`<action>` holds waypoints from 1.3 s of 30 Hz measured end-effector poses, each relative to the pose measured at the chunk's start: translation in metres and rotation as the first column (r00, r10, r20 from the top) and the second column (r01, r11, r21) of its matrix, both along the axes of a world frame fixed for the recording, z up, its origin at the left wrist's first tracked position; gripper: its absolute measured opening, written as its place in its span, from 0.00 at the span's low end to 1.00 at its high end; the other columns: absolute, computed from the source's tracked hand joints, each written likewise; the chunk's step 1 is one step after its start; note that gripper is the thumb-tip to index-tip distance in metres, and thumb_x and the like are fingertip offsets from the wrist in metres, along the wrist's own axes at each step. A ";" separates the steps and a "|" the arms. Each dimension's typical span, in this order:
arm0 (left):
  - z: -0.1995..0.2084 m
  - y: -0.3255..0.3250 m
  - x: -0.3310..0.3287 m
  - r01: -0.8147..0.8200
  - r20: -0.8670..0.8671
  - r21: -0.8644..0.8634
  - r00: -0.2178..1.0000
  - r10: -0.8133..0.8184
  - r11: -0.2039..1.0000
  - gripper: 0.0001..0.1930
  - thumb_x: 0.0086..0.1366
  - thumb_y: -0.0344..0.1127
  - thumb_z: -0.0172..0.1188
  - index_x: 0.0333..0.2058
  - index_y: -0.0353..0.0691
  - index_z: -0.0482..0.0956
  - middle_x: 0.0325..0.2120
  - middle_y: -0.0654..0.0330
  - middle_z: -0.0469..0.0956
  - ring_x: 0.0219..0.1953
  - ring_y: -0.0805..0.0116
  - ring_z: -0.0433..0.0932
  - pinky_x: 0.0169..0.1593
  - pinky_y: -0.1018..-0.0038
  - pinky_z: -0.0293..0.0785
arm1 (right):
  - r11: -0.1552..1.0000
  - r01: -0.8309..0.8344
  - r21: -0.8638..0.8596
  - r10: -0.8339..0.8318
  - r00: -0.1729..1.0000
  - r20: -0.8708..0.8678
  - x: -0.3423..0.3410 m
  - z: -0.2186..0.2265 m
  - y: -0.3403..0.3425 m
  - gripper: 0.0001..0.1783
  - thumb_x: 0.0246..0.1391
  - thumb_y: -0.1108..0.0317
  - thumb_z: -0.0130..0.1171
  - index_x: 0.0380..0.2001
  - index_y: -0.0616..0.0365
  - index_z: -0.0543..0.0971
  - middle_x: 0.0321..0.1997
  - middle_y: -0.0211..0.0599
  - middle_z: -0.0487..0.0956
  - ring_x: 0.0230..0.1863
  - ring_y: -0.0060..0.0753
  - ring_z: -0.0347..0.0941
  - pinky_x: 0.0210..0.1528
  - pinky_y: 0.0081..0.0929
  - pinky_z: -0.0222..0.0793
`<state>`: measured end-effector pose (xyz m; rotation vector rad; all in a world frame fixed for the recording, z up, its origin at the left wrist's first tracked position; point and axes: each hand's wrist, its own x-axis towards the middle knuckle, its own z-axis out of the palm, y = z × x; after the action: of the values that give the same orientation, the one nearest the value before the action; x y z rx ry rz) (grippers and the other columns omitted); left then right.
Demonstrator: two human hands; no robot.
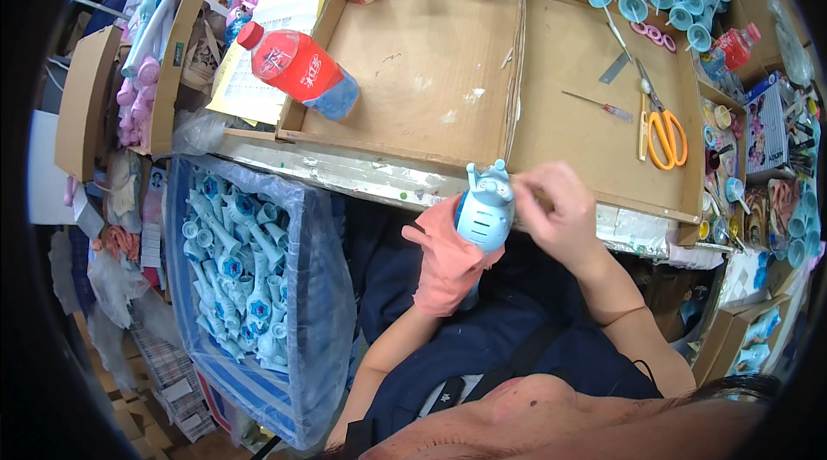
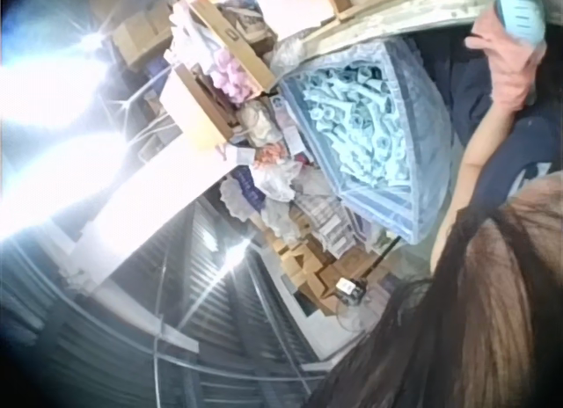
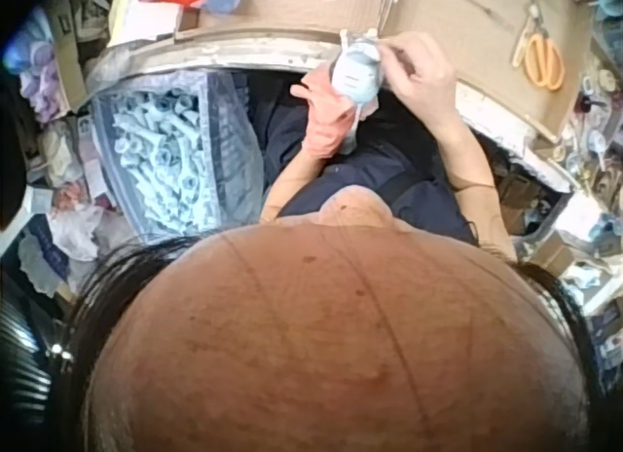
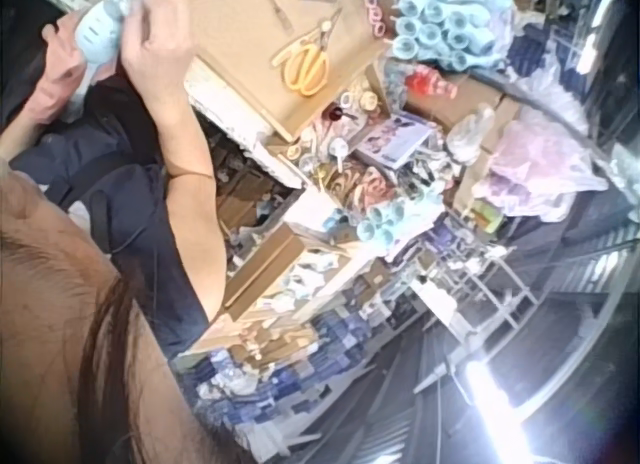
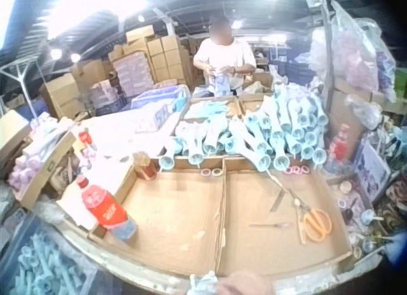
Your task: The person picks light-blue plastic toy wands from a bin, wipes them with a pink cloth, and uses a small metal tool to press or adjust parts on the wand. The person repeats this process for several wands, placing finished items on the table.
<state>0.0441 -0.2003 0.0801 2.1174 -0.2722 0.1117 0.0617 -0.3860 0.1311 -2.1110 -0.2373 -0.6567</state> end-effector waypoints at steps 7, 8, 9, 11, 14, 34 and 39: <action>0.011 -0.006 -0.001 -0.015 -0.065 -0.102 0.998 0.009 0.995 0.34 0.44 0.28 0.76 0.53 0.31 0.75 0.43 0.44 0.79 0.46 0.42 0.76 0.54 0.56 0.72 | 0.998 0.060 -0.024 -0.062 0.993 -0.100 -0.001 0.006 -0.001 0.05 0.51 0.76 0.70 0.32 0.59 0.84 0.30 0.38 0.81 0.28 0.34 0.80 0.28 0.27 0.75; 0.013 -0.006 -0.001 -0.006 -0.046 -0.076 0.999 0.003 0.997 0.34 0.44 0.28 0.76 0.53 0.31 0.75 0.44 0.44 0.79 0.47 0.42 0.76 0.54 0.56 0.72 | 0.999 0.039 0.014 -0.038 0.999 -0.030 -0.002 0.007 -0.001 0.04 0.52 0.75 0.70 0.32 0.59 0.84 0.30 0.38 0.81 0.28 0.34 0.80 0.28 0.27 0.75; 0.014 -0.006 -0.002 -0.003 -0.086 -0.082 0.996 -0.004 0.997 0.34 0.44 0.28 0.76 0.53 0.31 0.75 0.44 0.44 0.79 0.47 0.42 0.76 0.54 0.56 0.72 | 0.999 0.022 0.027 -0.021 1.000 -0.023 -0.003 0.007 -0.001 0.04 0.52 0.75 0.69 0.32 0.59 0.84 0.31 0.38 0.81 0.28 0.34 0.80 0.28 0.27 0.75; 0.015 -0.005 -0.003 -0.003 -0.124 -0.083 0.992 -0.007 0.997 0.34 0.45 0.29 0.76 0.53 0.31 0.75 0.45 0.44 0.79 0.47 0.42 0.76 0.54 0.56 0.72 | 0.993 -0.063 0.104 0.066 0.997 -0.030 -0.005 0.007 -0.001 0.03 0.53 0.75 0.69 0.33 0.60 0.84 0.31 0.38 0.82 0.29 0.34 0.80 0.29 0.28 0.75; 0.013 -0.004 -0.005 -0.047 0.064 0.075 0.997 0.042 0.996 0.34 0.46 0.30 0.75 0.54 0.32 0.75 0.46 0.45 0.78 0.48 0.42 0.76 0.55 0.56 0.72 | 0.994 -0.002 0.111 0.013 0.995 -0.099 -0.005 0.006 -0.003 0.04 0.53 0.75 0.68 0.33 0.60 0.84 0.32 0.38 0.81 0.29 0.34 0.80 0.28 0.28 0.75; -0.004 0.003 -0.005 0.075 0.015 0.113 0.997 -0.077 0.991 0.44 0.47 0.29 0.78 0.61 0.31 0.63 0.54 0.47 0.66 0.55 0.51 0.70 0.60 0.60 0.66 | 0.995 0.085 0.060 -0.079 0.992 -0.097 -0.001 0.001 -0.007 0.04 0.54 0.75 0.68 0.33 0.60 0.83 0.32 0.38 0.81 0.31 0.37 0.80 0.32 0.29 0.74; -0.008 0.035 0.016 -0.123 -0.368 -0.925 0.536 -0.760 0.360 0.41 0.60 0.61 0.64 0.57 0.30 0.68 0.45 0.50 0.75 0.42 0.58 0.77 0.48 0.63 0.75 | 0.989 0.148 0.007 -0.148 0.989 0.017 -0.015 -0.023 -0.019 0.06 0.53 0.75 0.70 0.34 0.57 0.84 0.32 0.36 0.80 0.27 0.34 0.78 0.27 0.27 0.72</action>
<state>0.0603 -0.1657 0.0723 0.7548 -0.0970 -0.8175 0.0462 -0.4054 0.1080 -2.1325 -0.0881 -0.7620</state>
